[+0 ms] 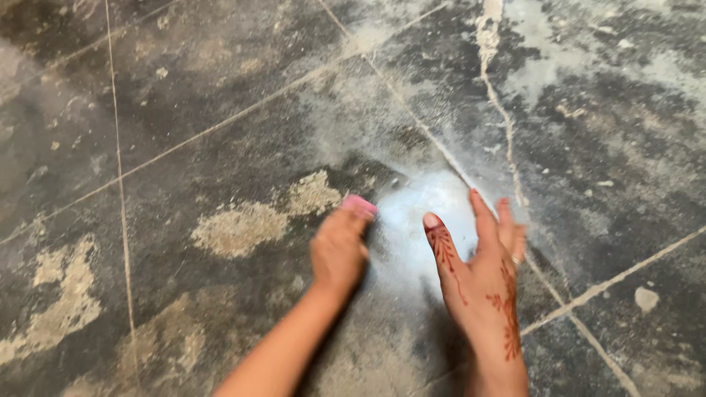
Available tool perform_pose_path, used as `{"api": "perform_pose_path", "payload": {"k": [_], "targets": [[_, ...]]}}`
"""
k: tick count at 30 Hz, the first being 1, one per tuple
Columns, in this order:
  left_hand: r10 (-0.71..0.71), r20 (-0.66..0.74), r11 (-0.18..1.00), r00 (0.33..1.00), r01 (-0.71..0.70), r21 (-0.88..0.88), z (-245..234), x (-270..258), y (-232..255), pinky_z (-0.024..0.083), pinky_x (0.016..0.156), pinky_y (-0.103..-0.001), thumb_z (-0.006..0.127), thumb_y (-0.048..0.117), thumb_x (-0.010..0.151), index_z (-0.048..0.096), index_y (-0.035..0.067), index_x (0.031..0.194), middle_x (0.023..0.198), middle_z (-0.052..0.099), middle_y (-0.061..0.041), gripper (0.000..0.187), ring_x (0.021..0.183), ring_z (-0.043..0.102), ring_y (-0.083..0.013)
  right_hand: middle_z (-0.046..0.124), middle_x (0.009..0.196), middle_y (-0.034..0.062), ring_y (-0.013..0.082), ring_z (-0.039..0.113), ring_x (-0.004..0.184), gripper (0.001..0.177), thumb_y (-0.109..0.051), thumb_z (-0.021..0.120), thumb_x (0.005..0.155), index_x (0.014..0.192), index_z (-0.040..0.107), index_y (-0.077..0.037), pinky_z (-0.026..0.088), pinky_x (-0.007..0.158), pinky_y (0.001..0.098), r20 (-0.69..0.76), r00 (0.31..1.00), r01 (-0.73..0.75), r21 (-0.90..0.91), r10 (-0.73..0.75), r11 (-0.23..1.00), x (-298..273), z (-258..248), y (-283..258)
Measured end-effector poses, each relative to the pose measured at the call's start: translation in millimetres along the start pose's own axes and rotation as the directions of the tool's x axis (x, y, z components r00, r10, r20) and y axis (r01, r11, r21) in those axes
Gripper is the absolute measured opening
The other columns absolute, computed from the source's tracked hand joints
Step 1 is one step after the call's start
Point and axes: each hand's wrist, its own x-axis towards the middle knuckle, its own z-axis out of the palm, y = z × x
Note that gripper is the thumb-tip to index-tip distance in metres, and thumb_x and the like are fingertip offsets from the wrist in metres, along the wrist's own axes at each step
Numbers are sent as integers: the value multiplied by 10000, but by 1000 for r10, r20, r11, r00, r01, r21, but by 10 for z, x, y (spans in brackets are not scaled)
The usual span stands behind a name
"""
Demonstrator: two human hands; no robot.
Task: The person is cleaning a tiled floor using a pink cloth. They wipe the floor in circular and back-and-forth motions, focusing on removing dust and debris from the surface.
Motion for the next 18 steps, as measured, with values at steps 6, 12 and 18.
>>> {"api": "perform_pose_path", "payload": {"k": [6,12,18], "targets": [[157,165,957,974,-108,-270,-330,-420,361,550,1001,-366,645,11,885,735,140,1119,1302,707,-59,282,1292,648,-251,644,1371,196,351,599,1291,685,-546,652,892,1398,612,-86,451,1070,422,204,975,-117,143,87,983,26,-78,-243],[-228,207,962,951,253,-106,-788,-635,-823,569,886,-395,696,66,787,798,183,1071,1194,746,-80,323,1056,707,-301,677,1329,195,377,647,1052,689,-542,669,903,1407,607,-77,490,993,446,372,927,53,16,-55,998,-177,-65,-487],[-580,276,812,767,516,273,-1700,-1532,-1423,556,772,-510,789,130,755,787,223,1086,945,747,-141,344,888,702,-390,716,1207,194,416,610,1195,505,-420,706,896,1250,682,-61,472,1023,479,266,804,552,-1,-532,834,-642,189,-938]]}}
